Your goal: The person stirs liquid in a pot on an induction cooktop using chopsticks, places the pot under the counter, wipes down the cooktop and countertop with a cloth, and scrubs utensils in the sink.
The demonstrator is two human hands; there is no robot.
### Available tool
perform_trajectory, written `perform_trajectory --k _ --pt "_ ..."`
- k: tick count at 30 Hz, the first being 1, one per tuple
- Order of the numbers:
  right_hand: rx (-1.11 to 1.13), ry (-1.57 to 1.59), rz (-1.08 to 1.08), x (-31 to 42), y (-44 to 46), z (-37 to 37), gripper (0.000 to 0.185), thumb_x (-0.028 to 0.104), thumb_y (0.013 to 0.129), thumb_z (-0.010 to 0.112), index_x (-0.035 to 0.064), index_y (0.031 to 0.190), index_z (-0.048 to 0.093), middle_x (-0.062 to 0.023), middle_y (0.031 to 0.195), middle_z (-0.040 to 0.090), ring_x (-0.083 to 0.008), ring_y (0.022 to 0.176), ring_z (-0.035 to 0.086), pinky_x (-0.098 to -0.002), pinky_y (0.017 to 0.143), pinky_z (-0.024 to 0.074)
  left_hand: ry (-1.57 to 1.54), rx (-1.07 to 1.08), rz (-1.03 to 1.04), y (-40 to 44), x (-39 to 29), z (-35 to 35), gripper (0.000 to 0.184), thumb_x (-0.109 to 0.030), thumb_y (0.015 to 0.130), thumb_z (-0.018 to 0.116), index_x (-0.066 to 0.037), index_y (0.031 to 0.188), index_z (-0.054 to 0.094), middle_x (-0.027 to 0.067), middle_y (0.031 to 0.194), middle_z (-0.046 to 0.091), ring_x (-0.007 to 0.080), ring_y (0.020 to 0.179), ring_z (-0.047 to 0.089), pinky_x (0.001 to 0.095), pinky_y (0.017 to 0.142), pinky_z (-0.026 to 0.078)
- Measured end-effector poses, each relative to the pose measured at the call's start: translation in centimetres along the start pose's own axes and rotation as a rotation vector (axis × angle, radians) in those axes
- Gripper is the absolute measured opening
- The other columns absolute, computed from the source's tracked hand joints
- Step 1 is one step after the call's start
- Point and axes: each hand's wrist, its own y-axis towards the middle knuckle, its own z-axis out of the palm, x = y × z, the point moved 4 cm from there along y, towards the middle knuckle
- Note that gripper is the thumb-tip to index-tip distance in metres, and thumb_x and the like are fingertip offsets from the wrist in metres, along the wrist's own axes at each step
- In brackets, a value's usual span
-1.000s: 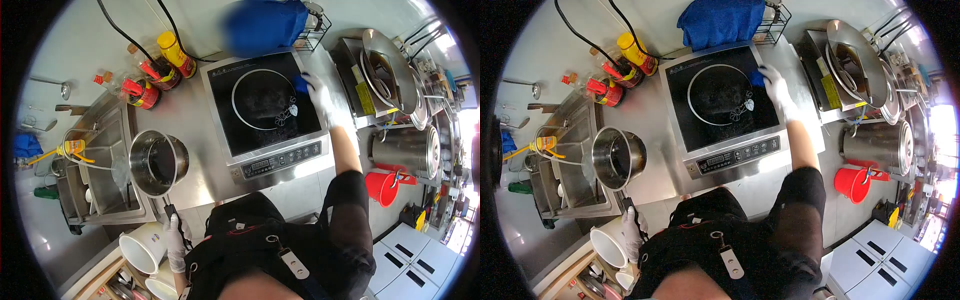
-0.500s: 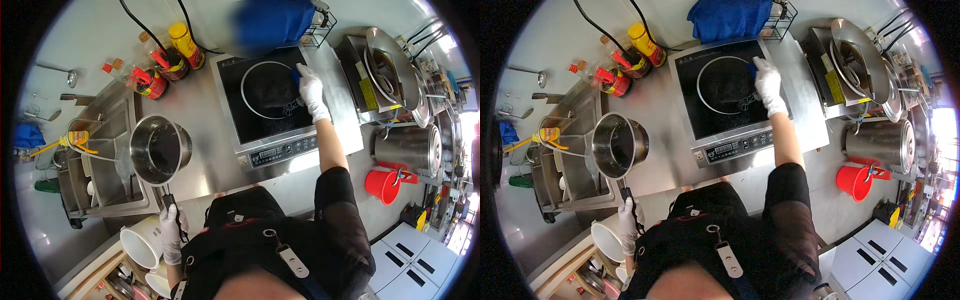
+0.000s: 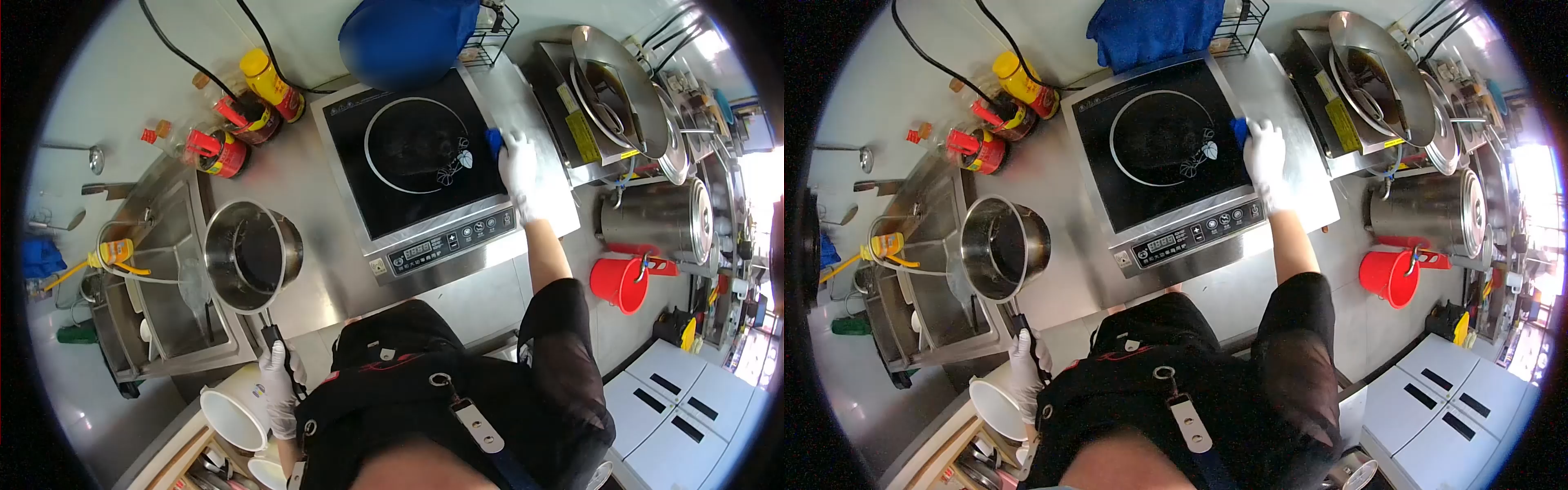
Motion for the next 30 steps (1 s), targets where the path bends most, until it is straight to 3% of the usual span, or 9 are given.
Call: perform_trajectory --k 6,8,10,13,16,19,22,26,30 --pt "0.196 -0.07 -0.024 1.4 -1.6 -4.1 0.039 -0.002 0.069 0.055 0.0078 0.105 0.066 -0.0151 0.091 0.057 -0.0335 0.084 0.055 -0.0434 0.074 0.0487 -0.004 0.025 0.029 1.3 0.7 0.2 0.029 -0.036 0.098 0.047 -0.007 0.091 0.049 0.0005 0.054 0.04 0.0131 0.035 0.038 0.0285 0.032 0.032" --pt "0.045 0.005 -0.112 0.0 2.0 1.0 0.029 -0.003 0.069 0.052 0.0062 0.095 0.065 -0.0155 0.088 0.058 -0.0345 0.084 0.056 -0.0429 0.073 0.0495 -0.003 0.027 0.014 1.2 0.5 0.7 0.029 -0.036 0.098 0.047 -0.007 0.091 0.049 0.0007 0.054 0.04 0.0131 0.035 0.038 0.0285 0.032 0.033" --pt "0.054 -0.014 -0.092 -0.5 2.7 2.6 0.026 -0.002 0.071 0.052 0.0063 0.092 0.064 -0.0146 0.09 0.06 -0.0344 0.083 0.057 -0.0426 0.073 0.0495 -0.031 0.012 0.019 1.1 0.2 1.3 0.03 -0.036 0.098 0.046 -0.007 0.091 0.048 0.001 0.054 0.04 0.013 0.036 0.038 0.0285 0.032 0.032" --pt "0.289 -0.064 -0.001 1.4 0.4 -4.9 0.029 0.006 0.077 0.051 0.0087 0.102 0.066 -0.0186 0.095 0.062 -0.0393 0.087 0.058 -0.0431 0.082 0.0486 -0.003 0.017 -0.003 1.1 0.3 1.2 0.03 -0.036 0.098 0.046 -0.007 0.092 0.048 0.001 0.054 0.04 0.0128 0.035 0.038 0.0282 0.032 0.032" --pt "0.316 -0.185 -0.05 0.2 -1.4 -5.5 0.027 0.01 0.08 0.049 0.0106 0.101 0.066 -0.0152 0.096 0.063 -0.0382 0.084 0.061 -0.0436 0.078 0.0501 -0.06 0.007 0.002 0.9 -0.4 1.9 0.029 -0.033 0.098 0.048 -0.005 0.091 0.048 0.0013 0.055 0.042 0.0125 0.037 0.039 0.027 0.034 0.032" --pt "0.208 -0.091 0.101 2.8 2.4 -6.1 0.024 0.0 0.075 0.05 0.0082 0.091 0.065 -0.0129 0.091 0.059 -0.0318 0.087 0.057 -0.042 0.076 0.0487 -0.075 0.007 0.004 1.2 -0.4 2.1 0.028 -0.031 0.098 0.048 -0.005 0.09 0.048 0.0013 0.055 0.042 0.0124 0.037 0.039 0.0267 0.034 0.033" --pt "0.281 -0.072 0.104 2.5 3.1 -5.0 0.026 -0.001 0.075 0.05 0.0091 0.093 0.066 -0.0124 0.091 0.059 -0.0314 0.087 0.057 -0.0423 0.075 0.049 -0.037 0.023 0.014 1.4 0.0 1.7 0.03 -0.036 0.097 0.048 -0.006 0.091 0.048 0.0007 0.054 0.041 0.0128 0.035 0.038 0.028 0.032 0.032" --pt "0.284 -0.137 -0.118 0.8 -0.7 -4.7 0.03 0.002 0.076 0.051 0.0111 0.1 0.067 -0.0116 0.091 0.059 -0.0322 0.084 0.057 -0.0411 0.074 0.0496 -0.02 0.012 0.01 2.0 -0.1 2.1 0.032 -0.038 0.096 0.048 -0.006 0.093 0.048 0.0008 0.054 0.04 0.0134 0.034 0.038 0.0288 0.031 0.031" --pt "0.189 -0.138 -0.06 0.3 2.1 -1.8 0.028 0.004 0.077 0.053 0.013 0.099 0.067 -0.0104 0.09 0.06 -0.0309 0.083 0.057 -0.04 0.071 0.0497 -0.025 0.044 0.024 2.4 -0.3 2.6 0.032 -0.038 0.097 0.048 -0.006 0.094 0.048 0.0008 0.054 0.039 0.0135 0.035 0.038 0.0283 0.031 0.032"
